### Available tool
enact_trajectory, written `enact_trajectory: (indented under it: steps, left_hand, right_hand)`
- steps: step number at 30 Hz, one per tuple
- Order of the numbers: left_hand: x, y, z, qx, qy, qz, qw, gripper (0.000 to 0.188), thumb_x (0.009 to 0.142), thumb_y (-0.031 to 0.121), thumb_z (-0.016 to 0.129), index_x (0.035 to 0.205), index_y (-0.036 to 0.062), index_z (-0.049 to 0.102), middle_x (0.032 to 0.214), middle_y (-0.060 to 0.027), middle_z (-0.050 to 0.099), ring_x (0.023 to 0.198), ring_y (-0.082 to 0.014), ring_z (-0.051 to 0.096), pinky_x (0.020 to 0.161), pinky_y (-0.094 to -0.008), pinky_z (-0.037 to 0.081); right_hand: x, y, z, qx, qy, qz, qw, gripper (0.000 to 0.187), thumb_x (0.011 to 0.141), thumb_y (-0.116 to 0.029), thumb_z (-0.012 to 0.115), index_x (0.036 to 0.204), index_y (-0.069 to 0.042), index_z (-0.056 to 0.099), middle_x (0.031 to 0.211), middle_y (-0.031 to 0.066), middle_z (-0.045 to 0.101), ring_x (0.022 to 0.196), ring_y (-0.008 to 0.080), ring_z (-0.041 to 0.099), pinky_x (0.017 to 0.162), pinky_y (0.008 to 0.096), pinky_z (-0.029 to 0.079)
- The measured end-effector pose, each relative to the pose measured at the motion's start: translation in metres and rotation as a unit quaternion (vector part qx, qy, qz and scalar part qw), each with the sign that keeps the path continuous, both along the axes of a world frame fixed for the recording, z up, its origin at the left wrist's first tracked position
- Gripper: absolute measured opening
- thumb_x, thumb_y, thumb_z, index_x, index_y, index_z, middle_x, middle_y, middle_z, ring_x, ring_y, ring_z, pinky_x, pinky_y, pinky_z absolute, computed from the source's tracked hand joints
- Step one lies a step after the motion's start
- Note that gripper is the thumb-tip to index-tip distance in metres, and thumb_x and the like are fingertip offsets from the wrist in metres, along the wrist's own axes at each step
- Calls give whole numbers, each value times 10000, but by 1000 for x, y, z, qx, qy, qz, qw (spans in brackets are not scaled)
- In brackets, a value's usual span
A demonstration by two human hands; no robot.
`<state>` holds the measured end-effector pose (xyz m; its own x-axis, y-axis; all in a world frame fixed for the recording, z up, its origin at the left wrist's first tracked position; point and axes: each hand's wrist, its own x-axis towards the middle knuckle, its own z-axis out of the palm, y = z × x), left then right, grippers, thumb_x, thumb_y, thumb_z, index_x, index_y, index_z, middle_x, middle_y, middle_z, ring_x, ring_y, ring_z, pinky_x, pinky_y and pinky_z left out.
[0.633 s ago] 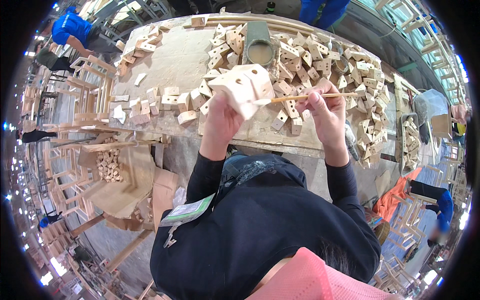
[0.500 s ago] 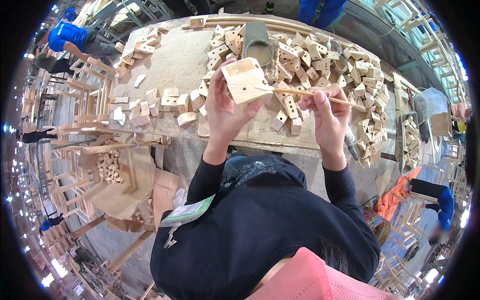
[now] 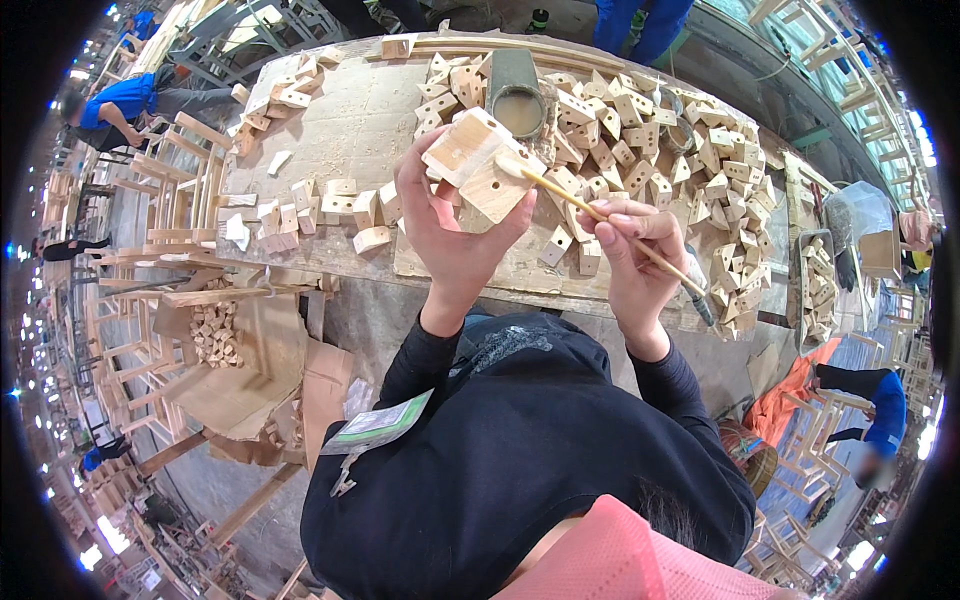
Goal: The person applies glue to small wooden blocks using a brush and a container of adhesive. They pick up blocks, apply glue to specific surfaces, and join them together, repeating the process for multiple units.
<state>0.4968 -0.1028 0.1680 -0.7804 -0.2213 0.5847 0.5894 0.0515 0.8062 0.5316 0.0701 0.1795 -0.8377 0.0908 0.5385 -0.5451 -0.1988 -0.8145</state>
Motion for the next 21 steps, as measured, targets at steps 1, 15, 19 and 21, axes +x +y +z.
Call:
enact_trajectory:
  steps: [1, 15, 19, 21]
  left_hand:
    - [0, 0, 0, -1, 1, 6, 1000, 889, 659, 16, 840, 1384, 13, 325, 1316, -131, 411, 1210, -244, 514, 992, -392, 499]
    - [2, -5, -4, 1, -2, 25, 1000, 894, 641, 51, 855, 1376, 20, 346, 1319, -115, 373, 1233, -244, 488, 997, -404, 504]
    - [2, -7, -4, -19, 4, 34, 999, 897, 635, 59, 863, 1371, 22, 352, 1317, -115, 370, 1231, -241, 487, 996, -403, 511]
    - [3, -5, -4, -15, 1, 37, 999, 901, 631, 64, 868, 1370, 23, 354, 1315, -114, 369, 1231, -240, 485, 995, -401, 514]
  right_hand:
    - [1, 0, -2, 4, 1, 3, 1000, 169, 866, 120, 623, 974, 26, 535, 1043, 228, 654, 925, 281, 697, 809, 356, 597]
    - [5, -1, -1, 29, 9, 35, 999, 174, 849, 114, 649, 965, 25, 556, 1044, 228, 664, 923, 271, 701, 801, 354, 593]
    - [6, -3, -5, 15, 6, 45, 999, 172, 848, 115, 649, 960, 28, 553, 1033, 232, 667, 913, 272, 703, 796, 356, 594]
    - [6, -3, -5, 8, 7, 58, 998, 171, 849, 112, 651, 959, 28, 551, 1030, 234, 667, 914, 274, 703, 793, 356, 596]
